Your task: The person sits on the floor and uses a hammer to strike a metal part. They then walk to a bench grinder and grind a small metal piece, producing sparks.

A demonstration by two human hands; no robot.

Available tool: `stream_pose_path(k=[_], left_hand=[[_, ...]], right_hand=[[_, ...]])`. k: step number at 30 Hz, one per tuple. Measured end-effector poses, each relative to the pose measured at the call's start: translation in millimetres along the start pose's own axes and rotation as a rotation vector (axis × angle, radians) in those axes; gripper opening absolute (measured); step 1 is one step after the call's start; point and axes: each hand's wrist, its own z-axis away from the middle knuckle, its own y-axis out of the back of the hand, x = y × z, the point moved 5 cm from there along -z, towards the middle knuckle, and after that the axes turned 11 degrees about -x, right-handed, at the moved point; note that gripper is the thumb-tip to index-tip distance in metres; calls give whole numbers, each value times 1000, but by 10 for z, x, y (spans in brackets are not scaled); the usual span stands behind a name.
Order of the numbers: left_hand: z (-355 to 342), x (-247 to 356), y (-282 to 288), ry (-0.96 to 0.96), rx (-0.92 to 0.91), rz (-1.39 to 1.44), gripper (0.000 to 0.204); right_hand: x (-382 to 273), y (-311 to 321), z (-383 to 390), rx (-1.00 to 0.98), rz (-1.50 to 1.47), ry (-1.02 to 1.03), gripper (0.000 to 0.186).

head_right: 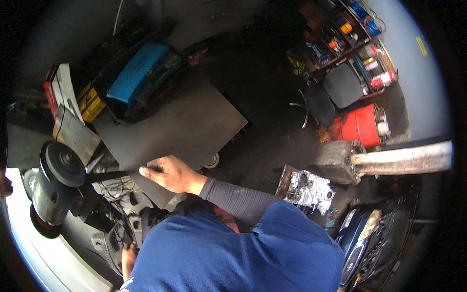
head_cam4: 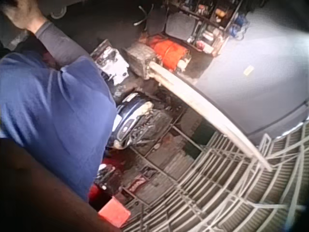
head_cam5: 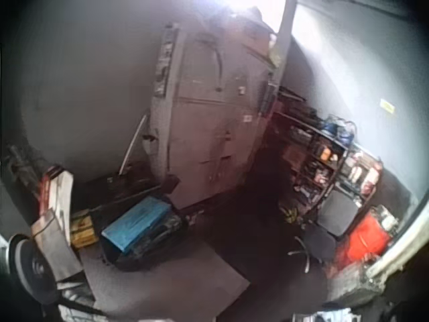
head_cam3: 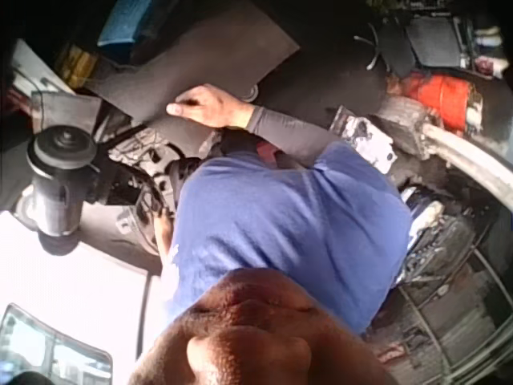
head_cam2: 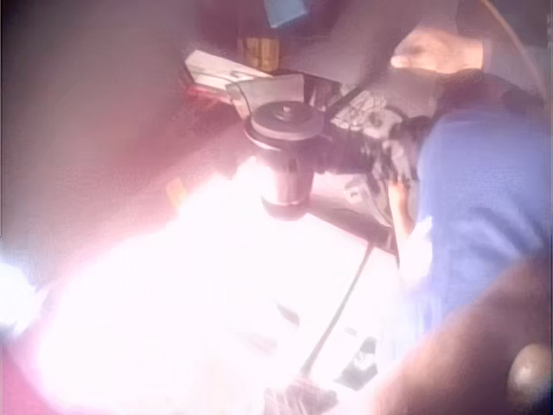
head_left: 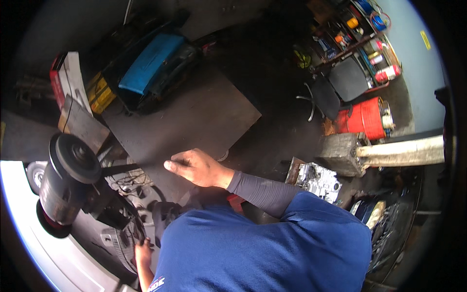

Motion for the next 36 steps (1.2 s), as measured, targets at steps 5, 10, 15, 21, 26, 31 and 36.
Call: stream_pose_path(k=[5,10,15,21,26,31,36], left_hand=[[-100,-384,-26,68,-146,-48,48],[-122,-354,18,119,-69,82,47],[-91,-250,-63,18,8,111,44],[-234,-483,-162,21,-4,272,46],[-235,-346,-116,-62,-5,229,42],[-34,413,87,-176,6,61,40],[35,914,310,-265,-58,-180,36]], right_hand=[[102,97,137,23,-9,-70,60],[194,53,174,51,-23,-95,67],[266,-94,86,70,-93,-3,65],[253,-331,-47,-34,-84,-60,54],[63,-507,-171,-60,-43,2,47],[-122,-660,-387,14,37,109,39],[-188,-759,-670,28,88,74,40]])
